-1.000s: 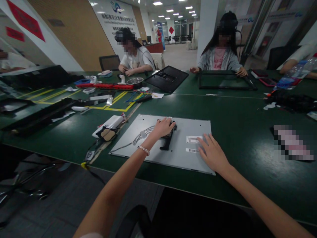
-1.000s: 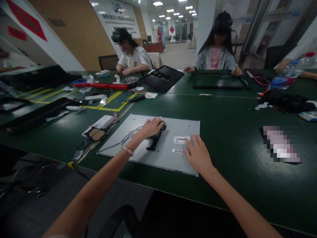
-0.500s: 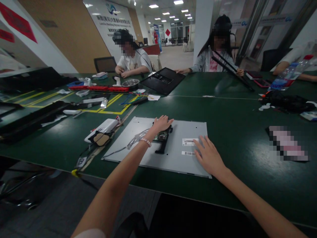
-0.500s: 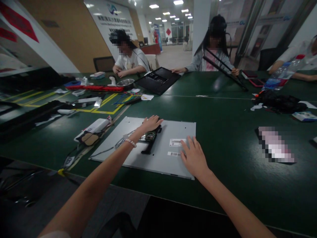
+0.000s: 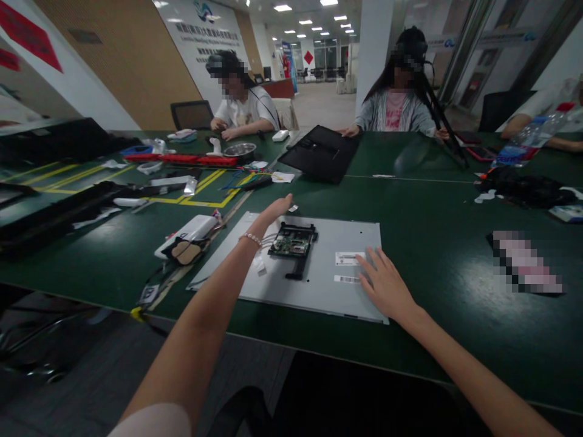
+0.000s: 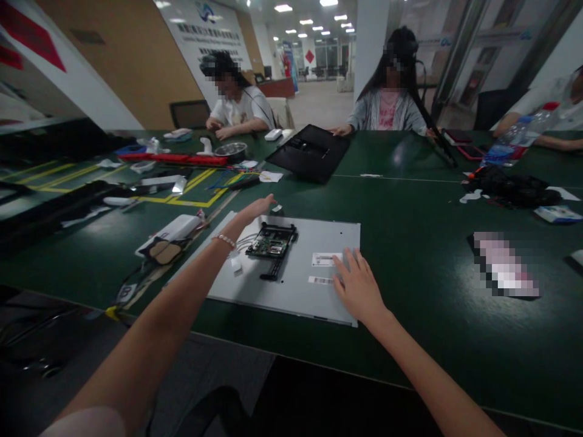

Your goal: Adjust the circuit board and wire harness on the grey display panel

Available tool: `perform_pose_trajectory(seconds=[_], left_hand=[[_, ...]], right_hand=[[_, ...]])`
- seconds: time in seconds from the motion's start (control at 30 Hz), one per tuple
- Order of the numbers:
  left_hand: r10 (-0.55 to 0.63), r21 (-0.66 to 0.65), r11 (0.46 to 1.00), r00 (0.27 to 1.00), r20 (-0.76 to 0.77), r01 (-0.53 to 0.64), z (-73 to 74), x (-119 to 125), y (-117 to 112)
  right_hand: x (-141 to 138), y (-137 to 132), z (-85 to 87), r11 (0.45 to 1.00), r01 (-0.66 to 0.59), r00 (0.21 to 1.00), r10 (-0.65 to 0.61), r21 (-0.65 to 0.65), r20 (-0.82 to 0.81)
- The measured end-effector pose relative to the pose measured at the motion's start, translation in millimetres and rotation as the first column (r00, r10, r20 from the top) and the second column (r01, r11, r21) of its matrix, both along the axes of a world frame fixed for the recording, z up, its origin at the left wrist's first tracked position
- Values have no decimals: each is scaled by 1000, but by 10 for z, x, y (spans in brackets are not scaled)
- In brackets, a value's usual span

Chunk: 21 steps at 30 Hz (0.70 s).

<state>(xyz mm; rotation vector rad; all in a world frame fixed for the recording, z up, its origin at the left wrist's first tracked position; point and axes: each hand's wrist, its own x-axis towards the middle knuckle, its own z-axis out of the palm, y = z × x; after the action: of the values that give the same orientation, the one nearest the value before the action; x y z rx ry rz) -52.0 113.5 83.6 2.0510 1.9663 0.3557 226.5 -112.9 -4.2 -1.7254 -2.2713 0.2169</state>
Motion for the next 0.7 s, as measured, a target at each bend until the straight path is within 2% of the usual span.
perform_pose_trajectory(seconds=[0.1, 0.17, 0.2, 0.3, 0.43, 0.57, 0.63, 0.7], left_hand=[[-27, -9, 1000, 999, -17, 27, 61, -264, -133], [-64, -2, 998, 997, -36, 64, 59, -526, -311], [-131, 3, 991, 990, -57, 132, 44, -667, -422], [-173, -41, 985, 980, -103, 169, -42, -1036, -772], [-185, -89, 980, 980, -73, 179, -174, -1249, -1103], [-148, -47, 988, 988, -45, 146, -214, -1322, -1148], [-159, -26, 987, 987, -14, 159, -178, -1376, -1049], [-153, 3, 988, 985, 81, 153, -112, -1408, -868]], right_hand=[[6, -7, 6, 1000, 0, 1000, 0, -7, -10], [10, -11, 0, 1000, -1, 1000, 1, -9, -16], [13, -13, -6, 1000, -1, 1000, 1, -7, -17], [24, -14, -36, 1000, -6, 1000, 6, 3, -13], [43, -16, -69, 1000, -25, 1000, 25, 7, -9], [52, -23, -81, 1000, -23, 1000, 23, 9, -12], [52, -24, -86, 1000, -17, 1000, 18, 9, -13], [52, -23, -92, 1000, -19, 1000, 19, 6, -12]])
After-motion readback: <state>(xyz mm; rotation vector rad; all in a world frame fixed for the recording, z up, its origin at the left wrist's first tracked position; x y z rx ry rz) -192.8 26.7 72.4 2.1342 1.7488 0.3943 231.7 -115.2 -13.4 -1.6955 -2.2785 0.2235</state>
